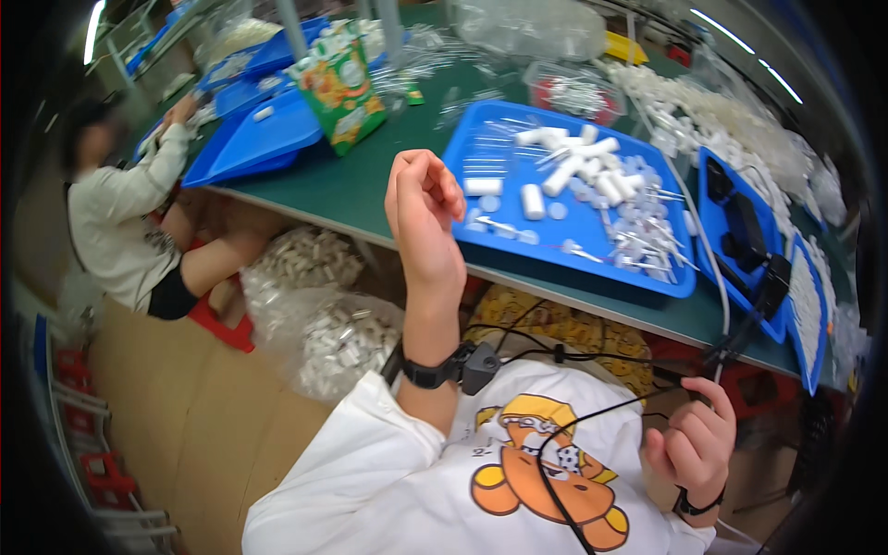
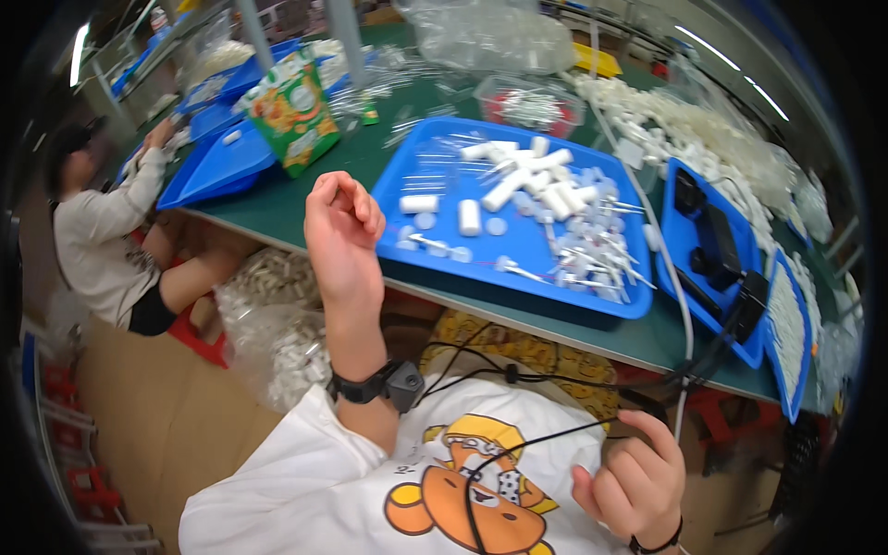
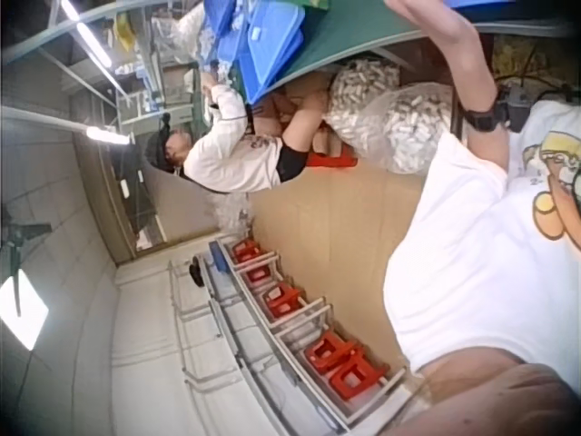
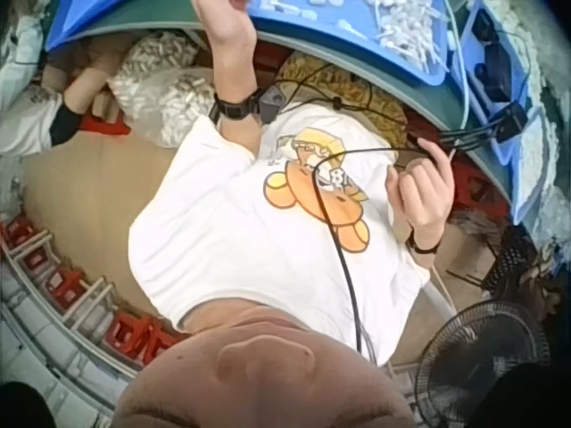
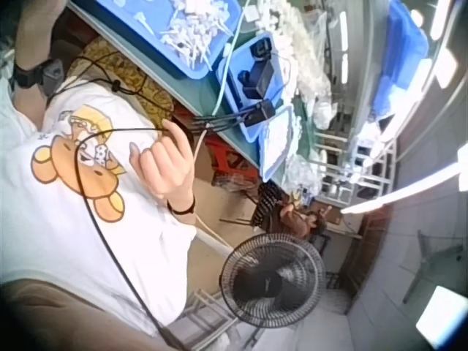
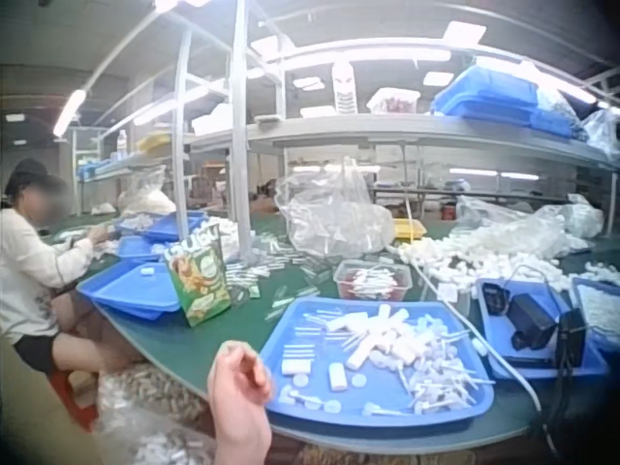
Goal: The person assembles small white plastic components by hand at a factory workstation. They repeatedly pick up cylindrical bodies and caps from a blue tray, fit the caps onto the bodies, and place the assembled units back into the tray.
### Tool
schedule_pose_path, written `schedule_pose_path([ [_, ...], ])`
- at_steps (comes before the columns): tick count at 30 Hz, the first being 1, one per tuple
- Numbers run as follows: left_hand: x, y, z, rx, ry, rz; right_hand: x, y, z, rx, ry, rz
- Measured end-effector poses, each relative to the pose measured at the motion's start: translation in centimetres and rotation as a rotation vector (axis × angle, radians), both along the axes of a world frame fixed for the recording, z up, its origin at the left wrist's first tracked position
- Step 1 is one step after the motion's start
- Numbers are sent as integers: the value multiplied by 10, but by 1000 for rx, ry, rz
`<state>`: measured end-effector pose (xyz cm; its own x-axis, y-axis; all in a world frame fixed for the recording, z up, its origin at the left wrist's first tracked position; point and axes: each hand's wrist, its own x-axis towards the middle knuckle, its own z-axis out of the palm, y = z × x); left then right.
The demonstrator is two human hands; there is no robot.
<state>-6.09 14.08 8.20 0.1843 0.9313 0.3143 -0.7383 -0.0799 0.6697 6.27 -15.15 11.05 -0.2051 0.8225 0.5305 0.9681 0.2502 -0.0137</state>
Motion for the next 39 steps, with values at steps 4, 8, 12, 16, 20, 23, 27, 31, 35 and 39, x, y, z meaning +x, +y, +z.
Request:
schedule_pose_path([
  [4, 17, -18, -2, 113, 302, -35, 10, 15, 9, -131, 3, -39],
  [8, 36, -40, 4, 276, 510, -31, 28, 32, 32, -253, 52, -9],
  [12, 41, -50, 0, 482, 738, -57, 52, 64, 58, -449, 56, -63],
  [16, 51, -53, -4, 619, 901, 10, 81, 112, 67, -629, 48, -143],
  [20, 51, -51, -4, 600, 922, -4, 125, 178, 42, -462, -31, -154],
  [23, 50, -48, -1, 602, 901, -59, 139, 208, 30, -475, -110, -249],
  [27, 47, -49, 2, 564, 864, -71, 143, 221, 28, -521, -49, -210],
  [31, 45, -47, -1, 474, 783, -99, 147, 211, 37, -348, 102, -63],
  [35, 47, -49, 1, 321, 545, -190, 110, 183, 58, -334, 381, 77],
  [39, 48, -52, 2, 285, 389, -285, 84, 169, 48, -282, 472, 181],
])
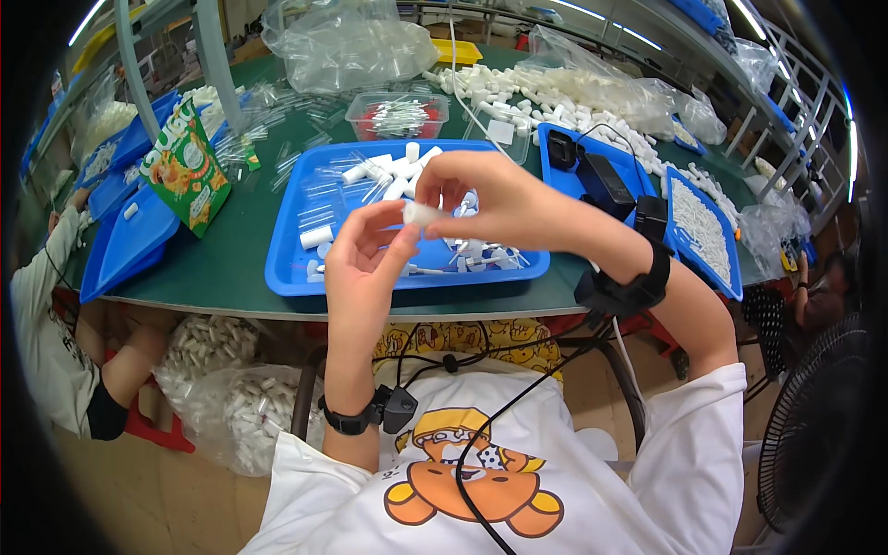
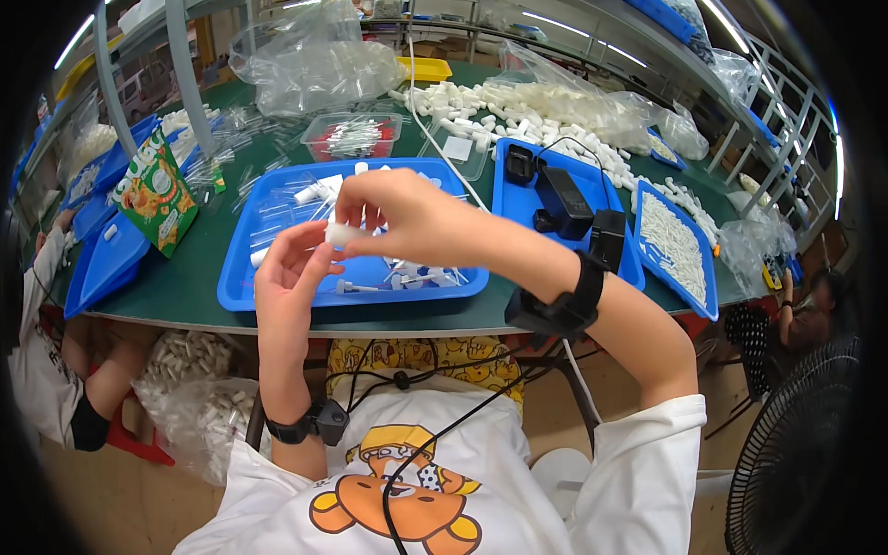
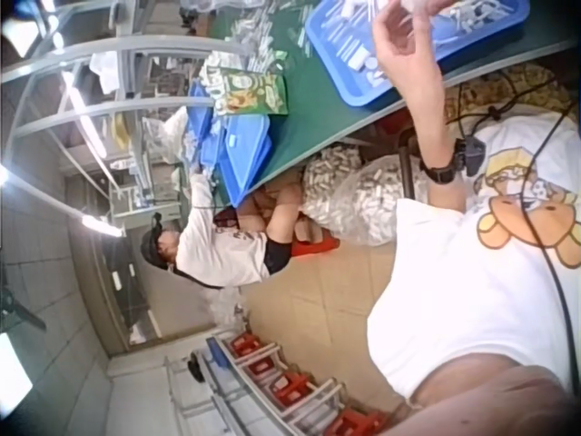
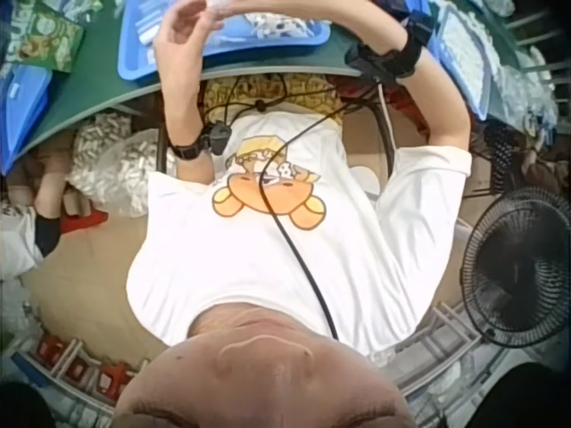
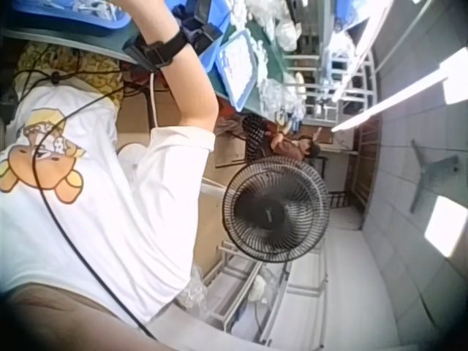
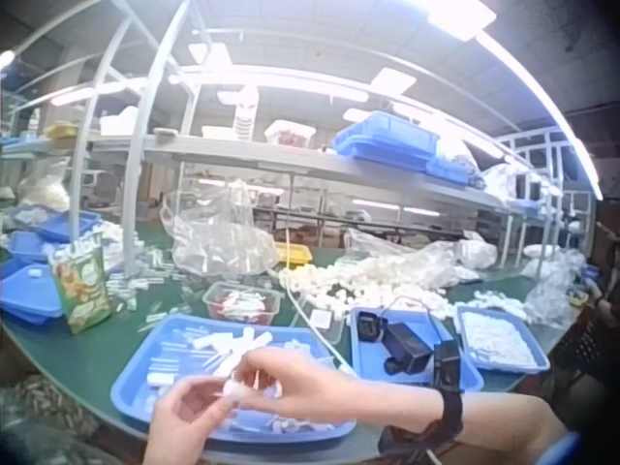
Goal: The person assembles small white plastic components by hand at a factory workstation. They repeatedly pick up cylindrical bodies and caps from a blue tray, fit the caps onto the bodies, and place the assembled units back into the tray.
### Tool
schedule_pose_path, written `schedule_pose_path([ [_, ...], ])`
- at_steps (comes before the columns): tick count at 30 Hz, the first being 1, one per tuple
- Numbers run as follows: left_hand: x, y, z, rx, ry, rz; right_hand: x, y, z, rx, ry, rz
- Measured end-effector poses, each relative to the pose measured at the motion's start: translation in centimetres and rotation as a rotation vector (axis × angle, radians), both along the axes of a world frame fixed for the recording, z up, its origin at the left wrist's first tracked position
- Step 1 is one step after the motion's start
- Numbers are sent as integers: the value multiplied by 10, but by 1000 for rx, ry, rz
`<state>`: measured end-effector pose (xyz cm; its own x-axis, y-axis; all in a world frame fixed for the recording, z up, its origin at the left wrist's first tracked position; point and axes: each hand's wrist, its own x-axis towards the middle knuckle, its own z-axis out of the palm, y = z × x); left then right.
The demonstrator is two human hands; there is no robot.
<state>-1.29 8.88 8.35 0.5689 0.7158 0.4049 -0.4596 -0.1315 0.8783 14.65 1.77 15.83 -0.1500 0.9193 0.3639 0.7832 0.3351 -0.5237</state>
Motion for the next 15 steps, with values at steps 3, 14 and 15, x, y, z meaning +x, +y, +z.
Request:
schedule_pose_path([
  [3, 0, 1, 0, -27, -31, -38, -10, -8, 3, -44, 81, 15],
  [14, -1, 8, 1, -164, -210, -72, 100, 16, -9, -367, -521, -262],
  [15, -1, 6, 2, -169, -215, -83, 101, 17, -14, -389, -481, -243],
])
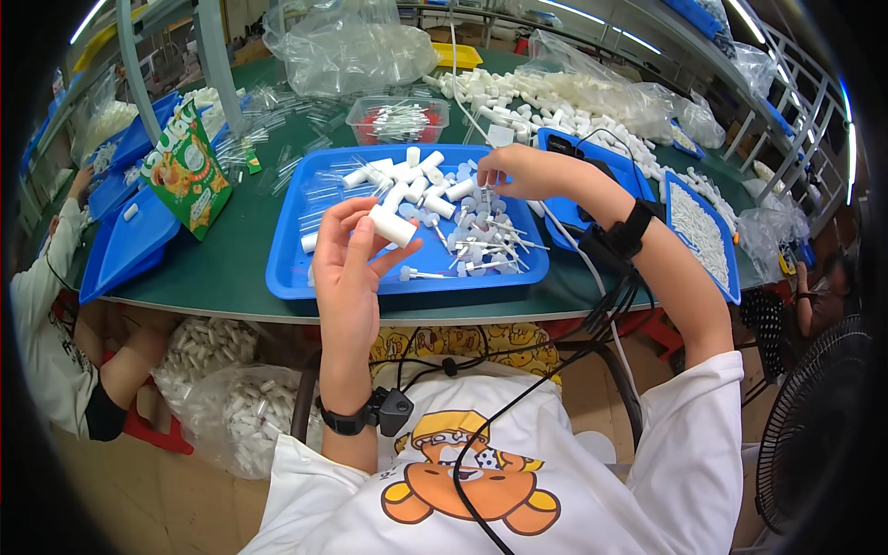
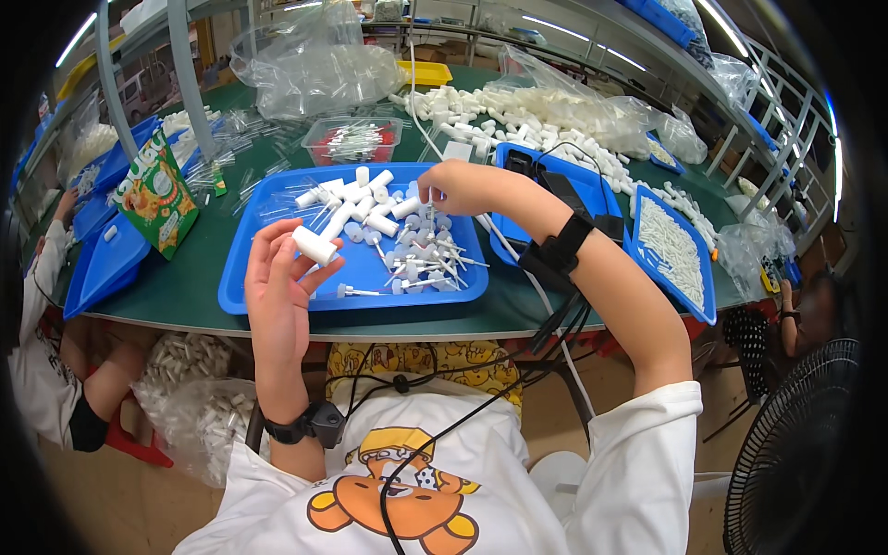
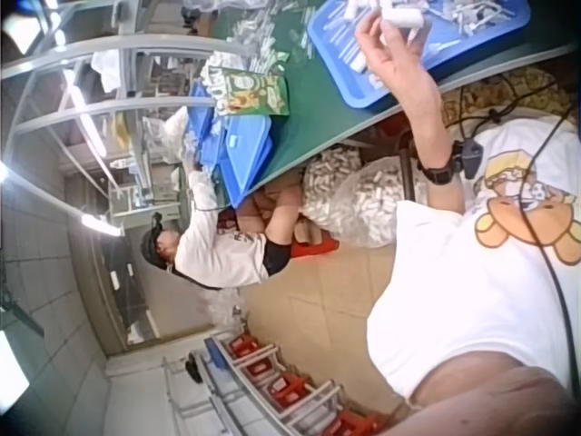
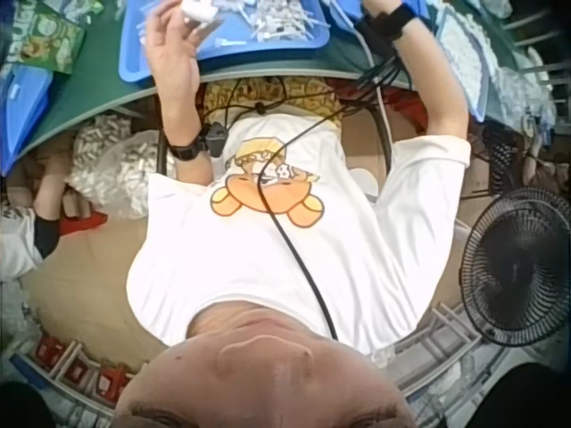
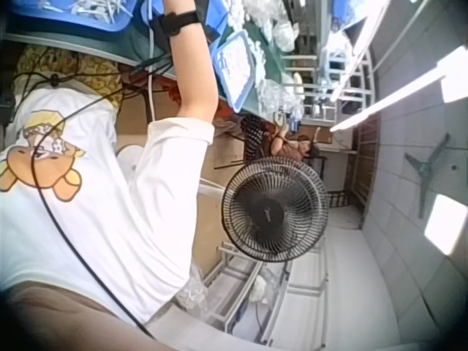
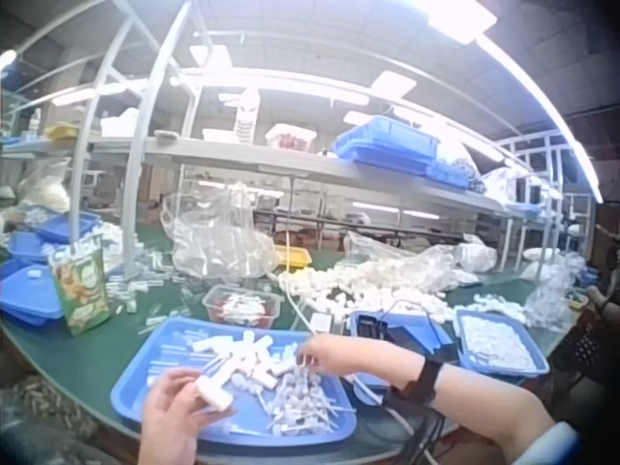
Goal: The person assembles small white plastic components by hand at a factory workstation. They repeatedly pick up cylindrical bodies and caps from a blue tray, fit the caps onto the bodies, and place the assembled units back into the tray.
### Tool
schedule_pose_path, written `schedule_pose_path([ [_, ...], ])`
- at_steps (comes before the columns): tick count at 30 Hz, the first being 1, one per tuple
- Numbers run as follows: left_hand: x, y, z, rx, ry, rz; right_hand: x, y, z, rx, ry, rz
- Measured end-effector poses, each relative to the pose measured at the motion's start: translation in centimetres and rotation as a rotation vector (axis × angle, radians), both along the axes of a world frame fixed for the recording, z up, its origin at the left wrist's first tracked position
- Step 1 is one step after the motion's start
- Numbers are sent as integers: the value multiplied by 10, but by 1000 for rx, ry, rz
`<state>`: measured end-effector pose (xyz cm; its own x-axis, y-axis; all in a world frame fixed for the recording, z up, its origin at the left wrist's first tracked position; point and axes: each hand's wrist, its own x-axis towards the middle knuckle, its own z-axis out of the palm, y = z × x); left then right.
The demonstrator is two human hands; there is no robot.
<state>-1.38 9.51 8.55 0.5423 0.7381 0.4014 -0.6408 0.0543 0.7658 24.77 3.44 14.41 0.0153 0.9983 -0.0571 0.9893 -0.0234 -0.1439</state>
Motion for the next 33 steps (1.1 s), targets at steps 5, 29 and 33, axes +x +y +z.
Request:
schedule_pose_path([
  [5, 2, -4, -1, -99, -126, -128, -6, 5, -9, 45, -36, 4],
  [29, -3, -8, -5, -723, -618, -933, 13, 24, -23, 166, -230, -479],
  [33, -1, -10, -6, -467, -457, -760, 14, 31, -23, 28, -216, -430],
])
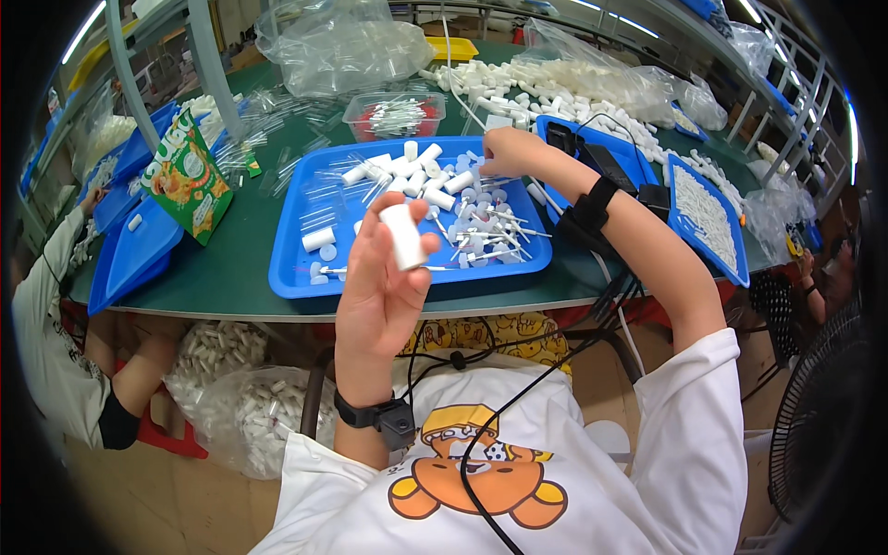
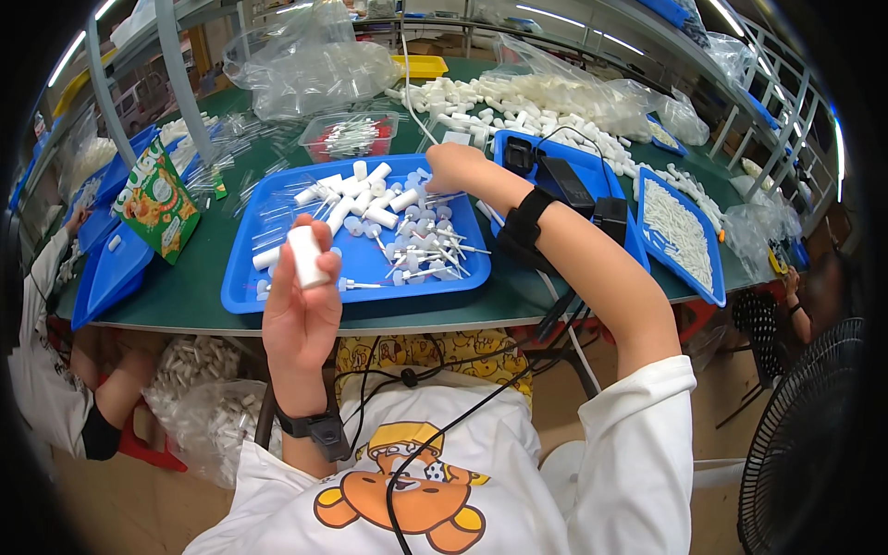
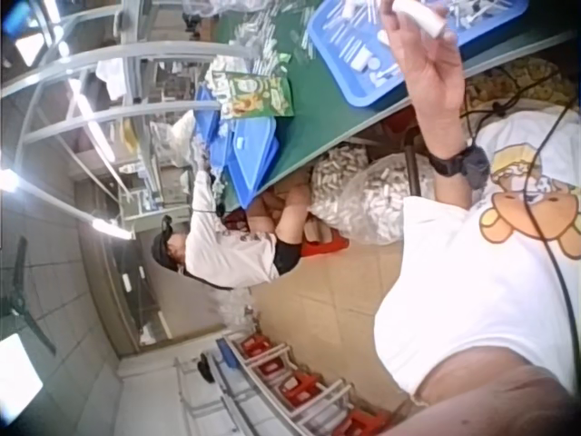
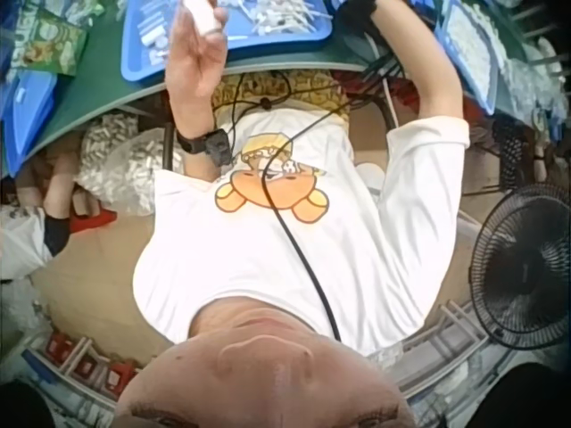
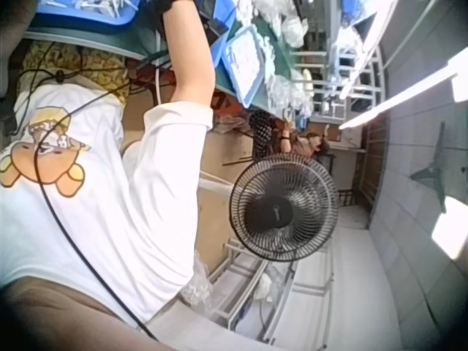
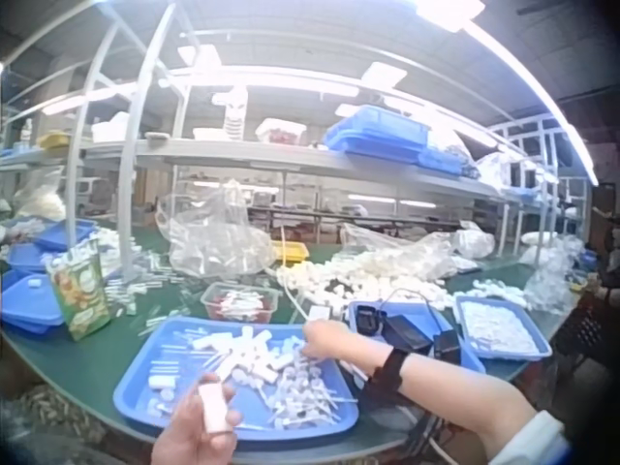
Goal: The person assembles small white plastic components by hand at a factory workstation. They repeatedly pick up cylindrical bodies and caps from a blue tray, fit the caps onto the bodies, and place the assembled units back into the tray.
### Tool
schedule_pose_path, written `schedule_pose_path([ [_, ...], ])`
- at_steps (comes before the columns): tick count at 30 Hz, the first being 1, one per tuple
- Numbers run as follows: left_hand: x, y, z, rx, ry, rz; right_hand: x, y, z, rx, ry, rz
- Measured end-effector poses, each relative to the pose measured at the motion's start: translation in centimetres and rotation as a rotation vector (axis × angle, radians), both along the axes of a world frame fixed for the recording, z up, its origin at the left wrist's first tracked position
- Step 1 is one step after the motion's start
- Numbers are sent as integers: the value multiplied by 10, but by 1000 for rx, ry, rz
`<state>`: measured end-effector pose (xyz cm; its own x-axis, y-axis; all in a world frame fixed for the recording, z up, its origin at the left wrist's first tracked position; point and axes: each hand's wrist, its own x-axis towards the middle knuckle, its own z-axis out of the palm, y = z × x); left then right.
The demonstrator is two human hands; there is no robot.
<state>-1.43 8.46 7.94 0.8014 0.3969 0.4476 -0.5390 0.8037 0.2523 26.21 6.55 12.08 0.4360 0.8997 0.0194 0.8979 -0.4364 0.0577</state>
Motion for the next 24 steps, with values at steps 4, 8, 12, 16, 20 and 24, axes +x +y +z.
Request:
schedule_pose_path([
  [4, 6, -12, 8, 432, 298, 353, -2, -7, 6, 92, -10, 53],
  [8, 7, -21, 14, 474, 392, 315, -27, -37, 28, 400, 42, 156],
  [12, 5, -24, 14, 472, 399, 180, -84, -87, 56, 551, 771, 321],
  [16, 1, -33, 15, 492, 407, 136, -145, -146, 56, 744, 1032, 506],
  [20, -3, -37, 16, 613, 363, 67, -156, -177, 38, 859, 1004, 459],
  [24, -6, -40, 19, 636, 392, 87, -161, -185, 31, 973, 1219, 436],
])
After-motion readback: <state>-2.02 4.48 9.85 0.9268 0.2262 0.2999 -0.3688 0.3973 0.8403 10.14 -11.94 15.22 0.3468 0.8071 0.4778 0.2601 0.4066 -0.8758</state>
